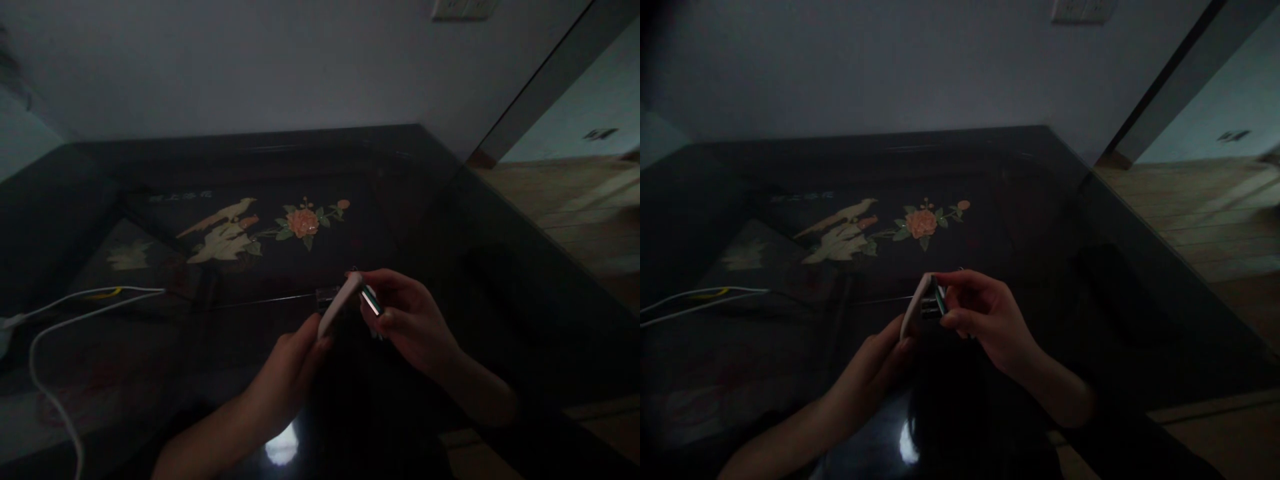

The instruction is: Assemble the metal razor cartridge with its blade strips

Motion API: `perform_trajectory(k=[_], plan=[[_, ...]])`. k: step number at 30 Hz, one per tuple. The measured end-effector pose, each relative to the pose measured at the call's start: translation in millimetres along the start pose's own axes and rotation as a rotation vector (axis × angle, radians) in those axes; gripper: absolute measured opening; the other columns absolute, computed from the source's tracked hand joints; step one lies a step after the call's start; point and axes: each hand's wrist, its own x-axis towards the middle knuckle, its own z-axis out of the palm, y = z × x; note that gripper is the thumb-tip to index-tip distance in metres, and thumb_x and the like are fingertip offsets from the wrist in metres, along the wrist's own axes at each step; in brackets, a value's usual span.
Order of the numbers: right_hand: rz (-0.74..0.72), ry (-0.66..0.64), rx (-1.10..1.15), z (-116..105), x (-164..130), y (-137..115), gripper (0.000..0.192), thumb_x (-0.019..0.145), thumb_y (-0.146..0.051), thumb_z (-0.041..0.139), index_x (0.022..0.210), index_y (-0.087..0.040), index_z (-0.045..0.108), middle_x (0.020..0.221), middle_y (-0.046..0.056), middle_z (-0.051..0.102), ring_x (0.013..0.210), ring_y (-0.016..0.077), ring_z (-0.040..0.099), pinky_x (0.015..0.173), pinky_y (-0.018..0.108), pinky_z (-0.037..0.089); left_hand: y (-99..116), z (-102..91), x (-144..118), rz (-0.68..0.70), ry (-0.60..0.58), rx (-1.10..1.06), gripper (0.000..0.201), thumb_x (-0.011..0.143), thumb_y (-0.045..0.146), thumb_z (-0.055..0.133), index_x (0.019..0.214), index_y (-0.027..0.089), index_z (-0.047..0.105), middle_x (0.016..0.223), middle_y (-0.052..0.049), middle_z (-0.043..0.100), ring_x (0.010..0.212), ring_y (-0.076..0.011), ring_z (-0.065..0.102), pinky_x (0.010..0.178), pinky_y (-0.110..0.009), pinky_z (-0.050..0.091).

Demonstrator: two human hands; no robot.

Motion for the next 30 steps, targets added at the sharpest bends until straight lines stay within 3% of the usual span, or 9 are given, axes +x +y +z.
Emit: perform_trajectory(k=[2, 8, 16, 25, 30], plan=[[-0.007, -0.008, 0.002, -0.5, -0.3, 0.7, 0.036, 0.062, -0.036, 0.088, 0.096, -0.03, 0.077, 0.06, -0.006, 0.053, 0.048, 0.0053, 0.039, 0.043, 0.016, 0.032, -1.7, 1.4, -0.5, 0.001, 0.001, -0.011, 0.025, 0.095, 0.038, 0.037, 0.092, 0.018, 0.052, 0.067, 0.004, 0.046, 0.057, -0.0106, 0.038, 0.051, -0.02, 0.032], [0.018, 0.01, -0.028, -1.0, -2.1, -2.7, 0.035, 0.065, -0.035, 0.086, 0.098, -0.029, 0.077, 0.064, -0.004, 0.054, 0.052, 0.006, 0.042, 0.045, 0.016, 0.032, -8.6, 4.6, -8.1, -0.021, -0.147, 0.02, 0.019, 0.093, 0.034, 0.04, 0.085, 0.02, 0.048, 0.064, 0.005, 0.044, 0.054, -0.0096, 0.035, 0.048, -0.02, 0.028], [-0.009, -0.003, 0.028, 0.6, -1.3, 0.6, 0.036, 0.061, -0.034, 0.088, 0.094, -0.027, 0.077, 0.057, -0.006, 0.052, 0.047, 0.0063, 0.039, 0.041, 0.017, 0.031, 1.5, -1.5, 2.0, -0.026, 0.026, -0.003, 0.027, 0.095, 0.04, 0.037, 0.091, 0.018, 0.052, 0.066, 0.005, 0.044, 0.057, -0.0108, 0.037, 0.051, -0.021, 0.031], [0.011, 0.01, -0.024, 0.0, -2.2, -2.5, 0.034, 0.064, -0.035, 0.087, 0.096, -0.029, 0.078, 0.062, -0.004, 0.053, 0.052, 0.0072, 0.041, 0.045, 0.017, 0.031, -7.2, 3.6, -6.9, -0.014, -0.121, 0.057, 0.018, 0.092, 0.034, 0.04, 0.088, 0.02, 0.05, 0.065, 0.004, 0.049, 0.054, -0.0103, 0.038, 0.048, -0.02, 0.03], [0.0, 0.014, -0.009, 0.5, -1.9, -0.6, 0.036, 0.06, -0.035, 0.089, 0.094, -0.029, 0.078, 0.061, -0.005, 0.053, 0.05, 0.0072, 0.04, 0.044, 0.018, 0.031, -4.8, 0.2, -1.9, -0.018, -0.012, 0.028, 0.022, 0.093, 0.037, 0.038, 0.09, 0.019, 0.051, 0.064, 0.005, 0.045, 0.054, -0.0102, 0.036, 0.048, -0.02, 0.03]])
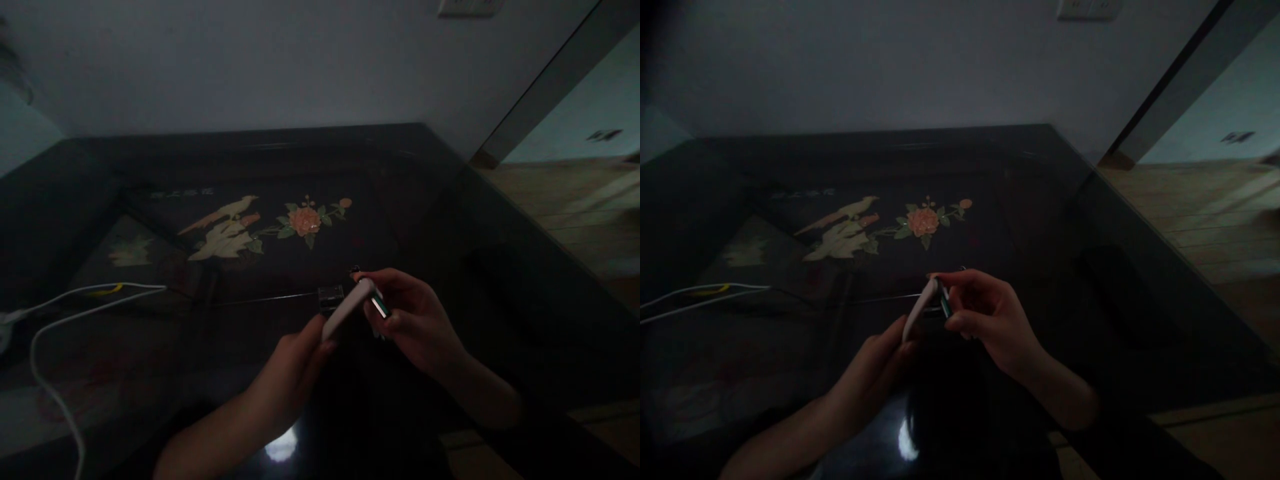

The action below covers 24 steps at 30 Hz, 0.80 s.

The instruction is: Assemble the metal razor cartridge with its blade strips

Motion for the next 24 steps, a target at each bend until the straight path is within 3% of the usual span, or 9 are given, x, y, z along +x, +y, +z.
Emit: perform_trajectory(k=[4, 12, 16, 20, 24], plan=[[-0.005, 0.018, 0.011, 0.8, 1.0, 0.5, 0.036, 0.059, -0.034, 0.089, 0.093, -0.027, 0.077, 0.058, -0.005, 0.053, 0.047, 0.0066, 0.039, 0.042, 0.018, 0.03, 1.7, -1.0, 4.4, -0.021, 0.072, -0.001, 0.024, 0.093, 0.039, 0.037, 0.088, 0.019, 0.05, 0.064, 0.005, 0.045, 0.056, -0.0108, 0.038, 0.05, -0.021, 0.031], [0.007, 0.044, -0.037, -1.4, 1.4, -1.3, 0.034, 0.062, -0.031, 0.088, 0.094, -0.028, 0.078, 0.064, -0.004, 0.055, 0.053, 0.007, 0.043, 0.044, 0.018, 0.034, 2.8, 3.8, -5.1, -0.062, -0.116, -0.007, 0.018, 0.093, 0.034, 0.039, 0.088, 0.02, 0.048, 0.065, 0.005, 0.046, 0.055, -0.0103, 0.038, 0.049, -0.022, 0.028], [0.007, 0.044, -0.062, -1.1, 0.9, -4.0, 0.034, 0.065, -0.035, 0.085, 0.098, -0.028, 0.077, 0.064, -0.004, 0.053, 0.052, 0.0075, 0.041, 0.044, 0.018, 0.035, 3.8, 2.5, -9.9, -0.006, -0.165, -0.075, 0.022, 0.096, 0.04, 0.04, 0.088, 0.02, 0.047, 0.067, 0.005, 0.044, 0.058, -0.0103, 0.037, 0.053, -0.022, 0.029], [-0.033, 0.066, -0.042, -0.5, 2.8, -6.2, 0.039, 0.06, -0.04, 0.087, 0.096, -0.027, 0.078, 0.062, -0.004, 0.05, 0.05, 0.0071, 0.038, 0.043, 0.018, 0.033, 4.9, -0.4, -6.8, 0.043, -0.051, -0.309, 0.028, 0.097, 0.049, 0.04, 0.095, 0.022, 0.043, 0.068, 0.006, 0.04, 0.055, -0.0084, 0.033, 0.049, -0.02, 0.029], [-0.056, 0.075, -0.004, 0.0, 4.4, -6.1, 0.042, 0.062, -0.041, 0.087, 0.099, -0.024, 0.077, 0.059, -0.006, 0.045, 0.049, 0.0066, 0.035, 0.042, 0.018, 0.031, 7.2, -6.3, 3.2, -0.023, 0.107, -0.482, 0.035, 0.093, 0.055, 0.044, 0.09, 0.02, 0.046, 0.064, 0.007, 0.038, 0.05, -0.0069, 0.031, 0.043, -0.018, 0.025]])
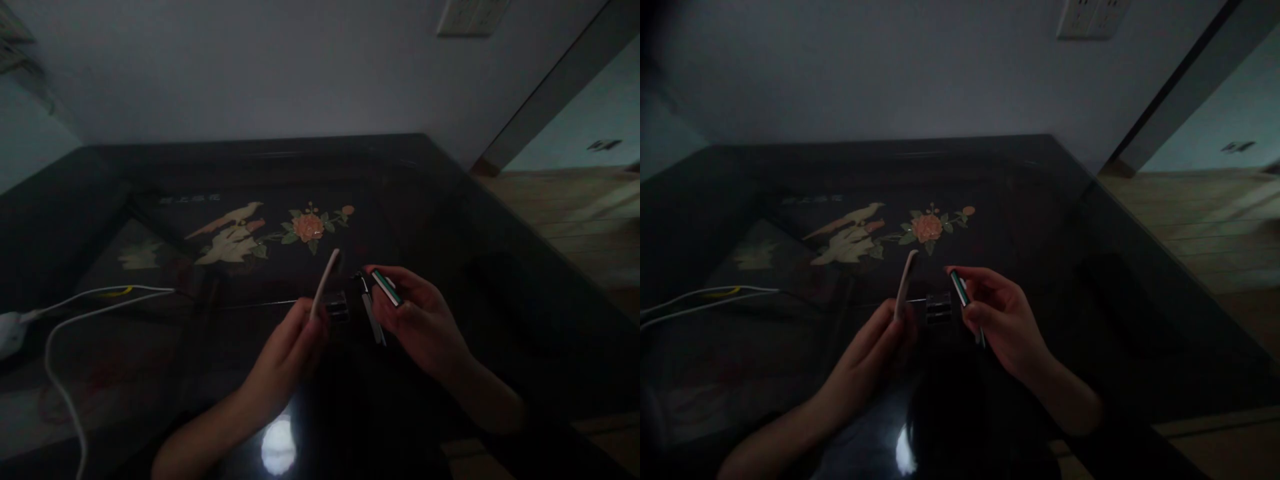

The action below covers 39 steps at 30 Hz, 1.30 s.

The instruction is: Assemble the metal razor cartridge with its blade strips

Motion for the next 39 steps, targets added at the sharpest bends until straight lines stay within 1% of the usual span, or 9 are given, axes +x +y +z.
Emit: perform_trajectory(k=[4, 8, 13, 17, 21, 27, 29, 33, 39], plan=[[0.016, -0.016, 0.03, -0.2, -0.1, 0.8, 0.042, 0.064, -0.04, 0.086, 0.102, -0.024, 0.077, 0.061, -0.006, 0.046, 0.05, 0.0061, 0.035, 0.043, 0.018, 0.031, 6.4, -6.3, 10.6, -0.009, 0.084, 0.056, 0.04, 0.092, 0.054, 0.047, 0.101, 0.017, 0.057, 0.063, 0.006, 0.04, 0.048, -0.0077, 0.034, 0.042, -0.019, 0.025], [0.011, -0.026, 0.032, -1.0, 0.1, 1.0, 0.04, 0.065, -0.039, 0.085, 0.102, -0.025, 0.076, 0.061, -0.006, 0.045, 0.049, 0.0059, 0.035, 0.043, 0.019, 0.03, 11.6, -17.8, 19.2, 0.066, 0.152, 0.25, 0.033, 0.095, 0.043, 0.045, 0.107, 0.016, 0.057, 0.067, 0.001, 0.058, 0.065, -0.0142, 0.053, 0.063, -0.025, 0.042], [0.014, -0.048, -0.007, -2.0, -0.1, 1.9, 0.037, 0.069, -0.035, 0.082, 0.104, -0.025, 0.075, 0.061, -0.006, 0.046, 0.049, 0.0062, 0.037, 0.043, 0.018, 0.031, 15.6, -32.7, 27.8, -0.032, 0.008, 0.423, 0.026, 0.093, 0.042, 0.046, 0.095, 0.017, 0.055, 0.09, -0.007, 0.074, 0.075, -0.0182, 0.061, 0.067, -0.028, 0.044], [0.009, -0.063, -0.027, -1.8, -0.9, 3.5, 0.036, 0.071, -0.033, 0.081, 0.106, -0.025, 0.074, 0.06, -0.007, 0.047, 0.048, 0.0059, 0.037, 0.042, 0.018, 0.029, 15.4, -34.0, 29.4, -0.077, -0.008, 0.569, 0.021, 0.086, 0.038, 0.053, 0.082, 0.018, 0.057, 0.074, 0.0, 0.063, 0.066, -0.0154, 0.057, 0.059, -0.025, 0.043], [0.015, -0.053, -0.023, -0.9, -1.3, 4.2, 0.037, 0.069, -0.033, 0.082, 0.105, -0.025, 0.075, 0.063, -0.006, 0.05, 0.048, 0.005, 0.038, 0.042, 0.018, 0.029, 13.0, -31.1, 27.3, -0.123, 0.0, 0.571, 0.022, 0.082, 0.037, 0.058, 0.072, 0.019, 0.05, 0.061, 0.007, 0.049, 0.051, -0.0113, 0.052, 0.049, -0.022, 0.041], [0.028, -0.073, -0.021, -2.5, -1.2, 5.6, 0.036, 0.07, -0.032, 0.082, 0.105, -0.026, 0.074, 0.062, -0.007, 0.049, 0.049, 0.0053, 0.038, 0.042, 0.017, 0.031, 10.5, -33.1, 29.3, -0.143, 0.012, 0.556, 0.019, 0.082, 0.035, 0.059, 0.076, 0.018, 0.053, 0.061, 0.006, 0.054, 0.051, -0.0122, 0.056, 0.047, -0.023, 0.045], [0.044, -0.074, -0.043, -3.1, -1.0, 5.7, 0.036, 0.069, -0.032, 0.083, 0.104, -0.027, 0.074, 0.065, -0.006, 0.052, 0.05, 0.005, 0.04, 0.043, 0.017, 0.032, 11.2, -31.9, 28.9, -0.102, 0.028, 0.534, 0.017, 0.083, 0.032, 0.06, 0.088, 0.017, 0.055, 0.063, 0.005, 0.059, 0.054, -0.0132, 0.058, 0.05, -0.023, 0.047], [0.056, -0.075, -0.212, -1.1, -1.9, 3.8, 0.037, 0.068, -0.028, 0.084, 0.104, -0.025, 0.073, 0.068, -0.005, 0.056, 0.054, 0.0065, 0.046, 0.047, 0.017, 0.037, 16.3, -22.8, 21.8, 0.016, 0.084, 0.317, 0.043, 0.084, 0.026, 0.061, 0.121, 0.023, 0.041, 0.071, 0.006, 0.065, 0.058, -0.0131, 0.063, 0.054, -0.022, 0.048], [-0.085, -0.167, -0.594, 7.7, -8.4, 2.2, 0.04, 0.074, -0.035, 0.08, 0.11, -0.021, 0.069, 0.067, -0.005, 0.055, 0.058, 0.0092, 0.05, 0.054, 0.02, 0.043, 20.9, -11.2, 7.5, 0.034, 0.011, 0.282, 0.015, 0.092, 0.03, 0.051, 0.091, 0.018, 0.06, 0.062, 0.003, 0.059, 0.056, -0.0117, 0.058, 0.054, -0.021, 0.043]])
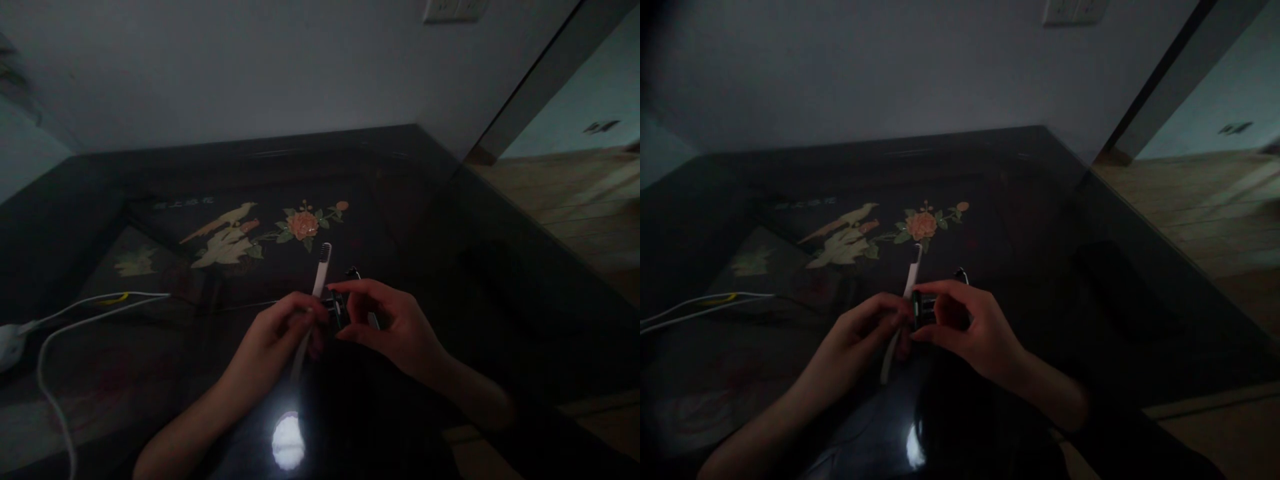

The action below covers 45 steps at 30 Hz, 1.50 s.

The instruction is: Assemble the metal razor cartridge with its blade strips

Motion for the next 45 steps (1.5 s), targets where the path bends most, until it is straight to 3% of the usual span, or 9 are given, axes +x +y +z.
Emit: perform_trajectory(k=[3, 8, 15, 22, 27, 30, 33, 38, 45], plan=[[-0.101, -0.001, -0.143, 2.2, -1.6, -0.8, 0.041, 0.079, -0.045, 0.074, 0.109, -0.019, 0.067, 0.067, -0.004, 0.056, 0.057, 0.0093, 0.051, 0.052, 0.02, 0.044, 0.5, 1.2, -4.3, 0.034, 0.045, 0.049, 0.019, 0.093, 0.029, 0.051, 0.093, 0.019, 0.067, 0.068, 0.003, 0.059, 0.062, -0.0112, 0.054, 0.057, -0.02, 0.041], [-0.26, 0.047, -0.359, 1.6, -3.1, -0.7, 0.041, 0.084, -0.051, 0.065, 0.107, -0.017, 0.065, 0.066, -0.003, 0.057, 0.055, 0.0098, 0.052, 0.051, 0.02, 0.044, 5.3, 3.4, -9.6, 0.053, -0.019, -0.091, 0.024, 0.085, 0.033, 0.065, 0.105, 0.023, 0.068, 0.097, -0.001, 0.07, 0.089, -0.0173, 0.062, 0.077, -0.023, 0.046], [-0.506, 0.072, -0.547, 4.9, -5.5, 1.6, 0.033, 0.09, -0.042, 0.062, 0.11, -0.016, 0.064, 0.072, 0.0, 0.065, 0.063, 0.0108, 0.061, 0.062, 0.02, 0.049, 10.1, 8.7, -8.0, -0.063, -0.07, -0.288, 0.011, 0.078, 0.025, 0.071, 0.086, 0.018, 0.07, 0.087, -0.002, 0.073, 0.087, -0.018, 0.065, 0.078, -0.023, 0.048], [-0.564, 0.037, -0.623, 4.3, -6.5, 2.0, 0.034, 0.093, -0.043, 0.057, 0.112, -0.016, 0.064, 0.079, 0.003, 0.07, 0.071, 0.0131, 0.066, 0.071, 0.023, 0.053, 6.2, 7.9, -6.7, -0.139, -0.108, -0.401, 0.007, 0.077, 0.022, 0.074, 0.08, 0.017, 0.072, 0.079, 0.001, 0.071, 0.073, -0.0113, 0.061, 0.071, -0.019, 0.046], [-0.51, -0.039, -0.577, -8.7, -2.2, -7.5, 0.038, 0.093, -0.045, 0.056, 0.117, -0.017, 0.064, 0.08, 0.002, 0.068, 0.069, 0.0115, 0.065, 0.067, 0.02, 0.054, 8.1, 4.8, -6.3, -0.156, -0.156, -0.382, 0.006, 0.078, 0.023, 0.072, 0.081, 0.017, 0.072, 0.08, 0.0, 0.07, 0.08, -0.0129, 0.061, 0.075, -0.02, 0.045], [-0.519, -0.024, -0.588, -17.4, 0.9, -12.2, 0.021, 0.096, -0.028, 0.055, 0.11, -0.018, 0.068, 0.084, 0.002, 0.068, 0.074, 0.0103, 0.066, 0.068, 0.019, 0.054, 9.0, 3.7, -5.3, -0.163, -0.208, -0.347, 0.009, 0.076, 0.023, 0.074, 0.076, 0.015, 0.071, 0.081, 0.0, 0.067, 0.081, -0.0134, 0.058, 0.076, -0.021, 0.043], [-0.62, -0.082, -0.65, -22.3, 2.7, -14.1, 0.019, 0.097, -0.018, 0.053, 0.105, -0.018, 0.07, 0.085, 0.003, 0.069, 0.077, 0.0103, 0.065, 0.069, 0.02, 0.053, 6.9, 2.5, -4.9, -0.186, -0.262, -0.333, 0.015, 0.075, 0.027, 0.075, 0.074, 0.014, 0.069, 0.076, 0.001, 0.062, 0.074, -0.0121, 0.055, 0.069, -0.021, 0.041], [-0.722, -0.146, -0.7, -23.9, 3.0, -15.9, 0.019, 0.097, -0.018, 0.053, 0.096, -0.016, 0.071, 0.077, 0.001, 0.068, 0.067, 0.0085, 0.062, 0.06, 0.018, 0.048, 0.9, 0.4, -5.2, -0.234, -0.367, -0.311, 0.027, 0.08, 0.041, 0.071, 0.082, 0.014, 0.07, 0.068, 0.002, 0.057, 0.058, -0.0085, 0.044, 0.053, -0.02, 0.032], [-0.697, -0.193, -0.693, -25.6, 1.2, -13.1, 0.019, 0.095, -0.018, 0.056, 0.087, -0.016, 0.072, 0.077, 0.002, 0.07, 0.067, 0.0108, 0.063, 0.063, 0.022, 0.049, 6.3, 0.4, -4.8, -0.21, -0.425, -0.327, 0.028, 0.083, 0.041, 0.068, 0.078, 0.014, 0.069, 0.074, 0.0, 0.059, 0.062, -0.0094, 0.048, 0.058, -0.02, 0.037]])
